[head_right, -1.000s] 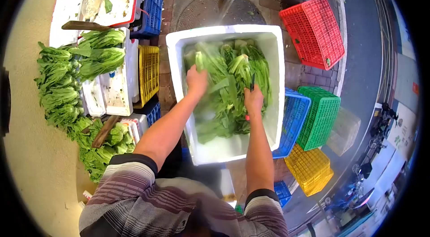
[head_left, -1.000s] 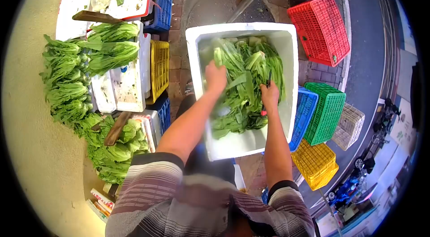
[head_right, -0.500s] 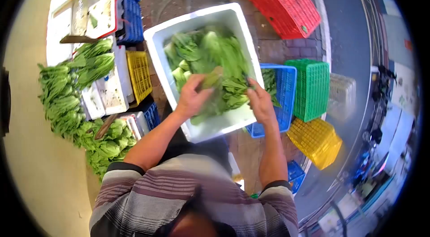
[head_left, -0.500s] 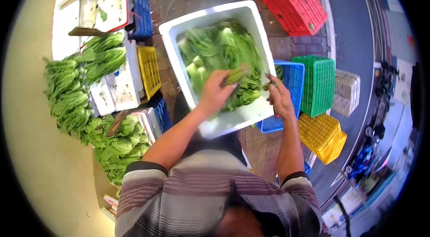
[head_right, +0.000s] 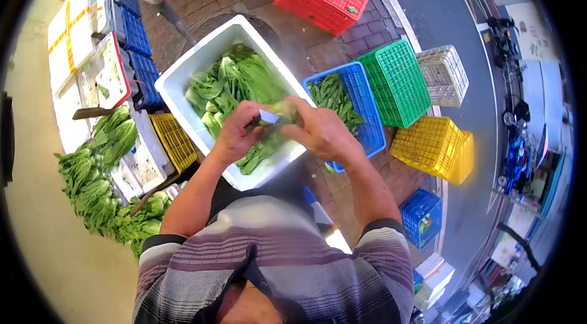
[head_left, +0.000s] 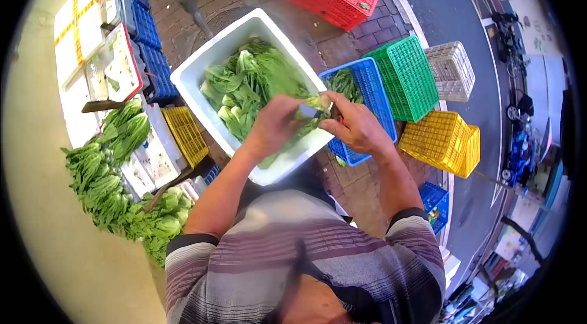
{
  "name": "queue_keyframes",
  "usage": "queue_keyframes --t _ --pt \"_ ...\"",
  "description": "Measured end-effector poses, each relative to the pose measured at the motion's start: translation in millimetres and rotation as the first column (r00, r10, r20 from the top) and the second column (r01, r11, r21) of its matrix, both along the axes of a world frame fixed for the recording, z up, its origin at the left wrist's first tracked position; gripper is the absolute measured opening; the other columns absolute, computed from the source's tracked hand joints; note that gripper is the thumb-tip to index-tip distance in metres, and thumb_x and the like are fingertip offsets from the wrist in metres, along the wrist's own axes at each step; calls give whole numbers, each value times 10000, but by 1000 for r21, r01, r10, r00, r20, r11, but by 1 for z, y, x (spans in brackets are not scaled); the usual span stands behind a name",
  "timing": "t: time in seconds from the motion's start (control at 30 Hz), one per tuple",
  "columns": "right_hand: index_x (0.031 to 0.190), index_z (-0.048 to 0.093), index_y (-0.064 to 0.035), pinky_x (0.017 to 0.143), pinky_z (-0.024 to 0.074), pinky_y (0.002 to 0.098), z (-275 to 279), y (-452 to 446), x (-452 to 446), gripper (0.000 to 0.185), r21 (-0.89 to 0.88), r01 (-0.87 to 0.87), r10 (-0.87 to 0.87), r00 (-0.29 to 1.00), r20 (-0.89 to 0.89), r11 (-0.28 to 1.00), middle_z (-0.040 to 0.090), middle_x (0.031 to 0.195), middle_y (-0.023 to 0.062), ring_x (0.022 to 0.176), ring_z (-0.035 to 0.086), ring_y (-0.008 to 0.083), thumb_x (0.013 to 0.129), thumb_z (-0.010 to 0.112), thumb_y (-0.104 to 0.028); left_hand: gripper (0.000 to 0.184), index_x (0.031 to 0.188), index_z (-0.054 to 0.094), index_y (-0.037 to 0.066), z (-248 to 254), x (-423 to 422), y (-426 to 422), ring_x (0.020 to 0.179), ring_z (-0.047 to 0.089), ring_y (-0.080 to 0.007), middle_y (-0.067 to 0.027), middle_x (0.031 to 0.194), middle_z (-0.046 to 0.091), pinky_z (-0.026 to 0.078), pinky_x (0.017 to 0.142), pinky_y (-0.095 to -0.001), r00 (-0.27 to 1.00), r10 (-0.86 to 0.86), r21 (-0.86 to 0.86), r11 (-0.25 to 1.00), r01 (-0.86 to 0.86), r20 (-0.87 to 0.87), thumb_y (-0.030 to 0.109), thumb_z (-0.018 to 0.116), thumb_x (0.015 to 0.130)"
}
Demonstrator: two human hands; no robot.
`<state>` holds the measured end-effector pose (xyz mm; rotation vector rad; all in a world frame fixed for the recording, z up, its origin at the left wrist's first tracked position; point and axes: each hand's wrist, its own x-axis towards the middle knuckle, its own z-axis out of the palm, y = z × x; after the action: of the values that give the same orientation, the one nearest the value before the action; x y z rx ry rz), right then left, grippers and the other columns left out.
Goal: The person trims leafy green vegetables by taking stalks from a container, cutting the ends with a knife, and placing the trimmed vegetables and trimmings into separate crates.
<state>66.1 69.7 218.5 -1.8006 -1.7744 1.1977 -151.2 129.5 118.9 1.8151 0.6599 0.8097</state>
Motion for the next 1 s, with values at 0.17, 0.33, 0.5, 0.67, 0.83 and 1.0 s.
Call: queue_keyframes --t 0.17,0.33,0.5,0.67,0.83,1.0 --pt "1217 586 -89 693 487 443 8 -28 25 341 76 134 -133 991 -28 988 643 817 191 767 642 396 901 652 -195 420 1172 633 43 6 31 -3 961 619 -257 -123 1087 609 497 844 -323 995 -98 -7 995 98 4 -116 650 784" --pt "1209 628 -69 728 498 343 2 -67 67 283 108 291 -274 950 -147 951 649 873 150 772 633 236 928 597 -78 413 1179 618 34 12 80 -11 976 626 -258 -114 1069 609 498 865 -331 971 -235 -9 972 236 43 -98 679 793" --pt "1287 608 -48 710 490 301 -7 -104 111 330 79 457 -425 868 -256 886 634 870 41 792 580 126 969 584 -133 406 1156 643 48 22 138 -15 984 617 -321 -151 1066 616 502 872 -380 928 -373 7 928 373 19 0 757 770" --pt "1299 640 -91 596 427 225 -17 -139 158 335 -96 726 -700 607 -376 681 500 735 -38 654 463 48 1029 529 -257 365 1162 629 15 21 185 -23 981 613 -327 -163 1059 609 493 884 -381 884 -467 -28 884 466 -12 101 738 825" --pt "1249 630 -3 493 401 225 -48 -161 194 496 -219 860 -834 336 -438 461 456 664 -33 515 406 46 1057 453 -425 369 1233 601 -38 3 215 -25 1026 586 -147 -63 1110 624 463 917 -285 829 -560 -341 780 524 -6 49 672 881" --pt "1212 648 -21 552 453 237 -61 -169 191 415 -219 852 -802 318 -506 476 593 807 -2 618 506 59 984 595 -363 403 1290 583 -24 -1 241 -30 1063 607 -127 -49 1172 651 485 943 -295 761 -644 -692 512 508 82 75 675 910"
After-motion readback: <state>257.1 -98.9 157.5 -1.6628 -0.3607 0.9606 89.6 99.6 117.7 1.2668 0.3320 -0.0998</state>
